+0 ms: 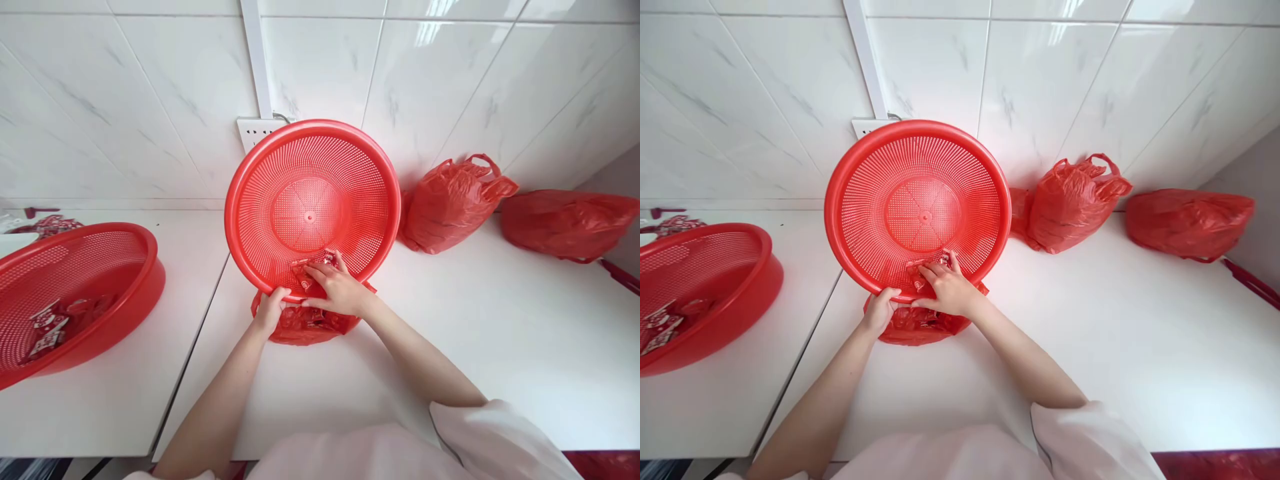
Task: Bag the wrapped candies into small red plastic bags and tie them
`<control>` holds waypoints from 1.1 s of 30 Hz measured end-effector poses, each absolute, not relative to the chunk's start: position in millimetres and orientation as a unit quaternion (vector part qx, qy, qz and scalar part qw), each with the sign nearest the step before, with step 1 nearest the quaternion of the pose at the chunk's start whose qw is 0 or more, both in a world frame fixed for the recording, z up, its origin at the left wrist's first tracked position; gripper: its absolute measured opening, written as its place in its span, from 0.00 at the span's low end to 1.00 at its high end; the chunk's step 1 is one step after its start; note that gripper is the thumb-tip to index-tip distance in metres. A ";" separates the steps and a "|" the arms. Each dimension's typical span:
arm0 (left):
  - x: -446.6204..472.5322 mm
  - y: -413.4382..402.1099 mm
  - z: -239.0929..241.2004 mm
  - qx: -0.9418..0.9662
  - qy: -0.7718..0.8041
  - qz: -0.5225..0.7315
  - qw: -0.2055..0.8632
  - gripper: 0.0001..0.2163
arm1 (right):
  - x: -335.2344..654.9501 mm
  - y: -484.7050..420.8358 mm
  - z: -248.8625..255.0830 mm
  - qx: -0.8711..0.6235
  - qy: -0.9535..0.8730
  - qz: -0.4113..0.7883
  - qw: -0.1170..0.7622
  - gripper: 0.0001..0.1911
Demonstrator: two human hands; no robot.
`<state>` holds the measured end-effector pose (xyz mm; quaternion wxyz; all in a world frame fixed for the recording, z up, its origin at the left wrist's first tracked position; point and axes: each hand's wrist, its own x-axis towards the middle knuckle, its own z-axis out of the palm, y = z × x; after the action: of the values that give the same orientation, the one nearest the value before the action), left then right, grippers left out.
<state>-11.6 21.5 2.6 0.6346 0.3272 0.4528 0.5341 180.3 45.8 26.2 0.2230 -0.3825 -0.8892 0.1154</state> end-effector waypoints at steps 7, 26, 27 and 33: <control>-18.1 27.5 -0.9 0.342 0.447 0.532 0.632 0.14 | 187.5 49.6 41.1 -0.394 -0.804 0.318 0.311 0.17; -18.1 23.3 -2.5 0.343 0.469 0.514 0.630 0.09 | 189.7 51.9 48.1 -0.395 -0.500 0.604 0.480 0.18; -18.6 23.4 -2.9 0.344 0.471 0.513 0.630 0.08 | 189.6 51.4 48.2 -0.397 -0.507 0.593 0.483 0.17; -17.9 23.8 -3.2 0.348 0.475 0.513 0.624 0.06 | 189.0 54.1 47.9 -0.388 -0.482 0.583 0.526 0.18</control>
<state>-17.9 23.8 -3.2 0.6244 0.3475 0.4754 0.5131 189.0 54.1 47.9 0.5258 -0.3878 -0.4824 0.5834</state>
